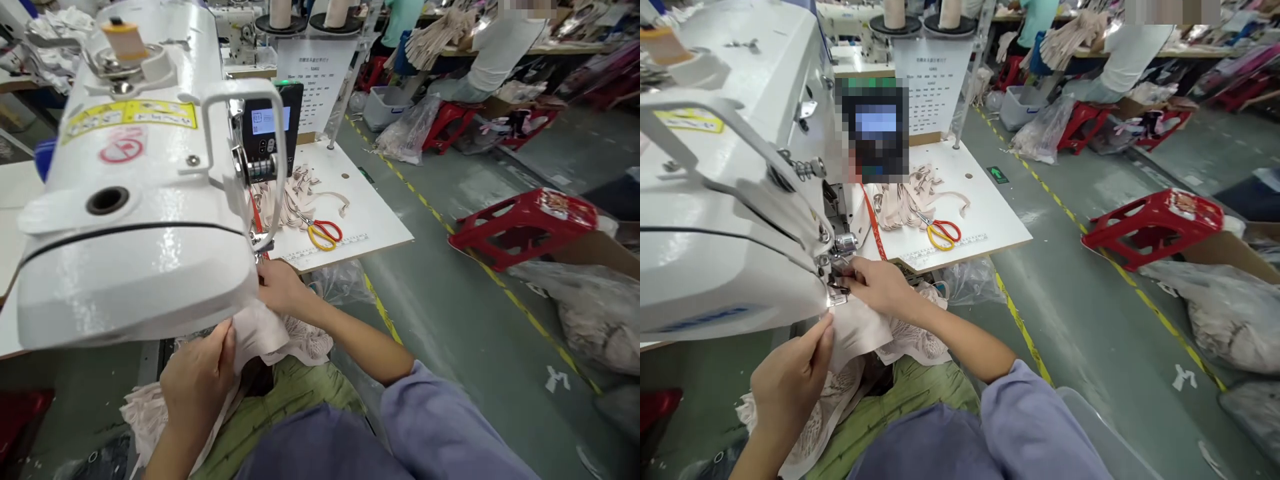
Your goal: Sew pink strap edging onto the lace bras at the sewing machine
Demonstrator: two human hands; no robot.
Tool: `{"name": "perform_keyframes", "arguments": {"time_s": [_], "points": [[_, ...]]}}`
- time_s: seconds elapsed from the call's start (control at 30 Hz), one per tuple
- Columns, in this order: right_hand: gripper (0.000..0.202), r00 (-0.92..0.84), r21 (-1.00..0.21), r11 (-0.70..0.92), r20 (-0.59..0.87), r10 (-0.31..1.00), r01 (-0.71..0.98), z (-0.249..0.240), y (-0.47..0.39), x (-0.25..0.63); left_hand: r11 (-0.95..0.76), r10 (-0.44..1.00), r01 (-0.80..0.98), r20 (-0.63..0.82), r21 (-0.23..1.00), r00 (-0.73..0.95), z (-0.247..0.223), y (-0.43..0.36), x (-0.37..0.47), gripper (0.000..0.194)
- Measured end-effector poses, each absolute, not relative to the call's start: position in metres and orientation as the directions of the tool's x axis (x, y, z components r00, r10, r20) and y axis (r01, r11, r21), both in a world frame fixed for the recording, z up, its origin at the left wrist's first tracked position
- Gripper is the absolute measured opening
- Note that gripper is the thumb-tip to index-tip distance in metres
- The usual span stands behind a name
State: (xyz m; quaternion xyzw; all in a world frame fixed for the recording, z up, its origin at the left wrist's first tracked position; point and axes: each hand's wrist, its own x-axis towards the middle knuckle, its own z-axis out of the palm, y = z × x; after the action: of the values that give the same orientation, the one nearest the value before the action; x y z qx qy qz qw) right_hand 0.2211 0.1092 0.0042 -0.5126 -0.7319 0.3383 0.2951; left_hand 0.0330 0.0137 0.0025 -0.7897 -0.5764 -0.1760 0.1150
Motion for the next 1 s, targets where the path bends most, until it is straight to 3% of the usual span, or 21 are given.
{"name": "perform_keyframes", "arguments": {"time_s": [0.27,0.7,1.0], "points": [[0.017,-0.276,-0.841,0.224,0.093,0.957,0.493,0.007,0.105,0.22,-0.407,0.777,0.912,0.504,-0.054,0.377,0.004,0.013,0.029,0.019],[0.012,-0.231,-0.844,0.229,0.129,0.964,0.485,-0.002,0.107,0.228,-0.472,0.765,0.877,0.451,-0.094,0.46,0.007,0.016,0.041,0.019],[0.012,-0.227,-0.857,0.224,0.13,0.965,0.464,0.0,0.106,0.234,-0.584,0.675,0.808,0.507,-0.077,0.536,0.007,0.019,0.05,0.014]]}}
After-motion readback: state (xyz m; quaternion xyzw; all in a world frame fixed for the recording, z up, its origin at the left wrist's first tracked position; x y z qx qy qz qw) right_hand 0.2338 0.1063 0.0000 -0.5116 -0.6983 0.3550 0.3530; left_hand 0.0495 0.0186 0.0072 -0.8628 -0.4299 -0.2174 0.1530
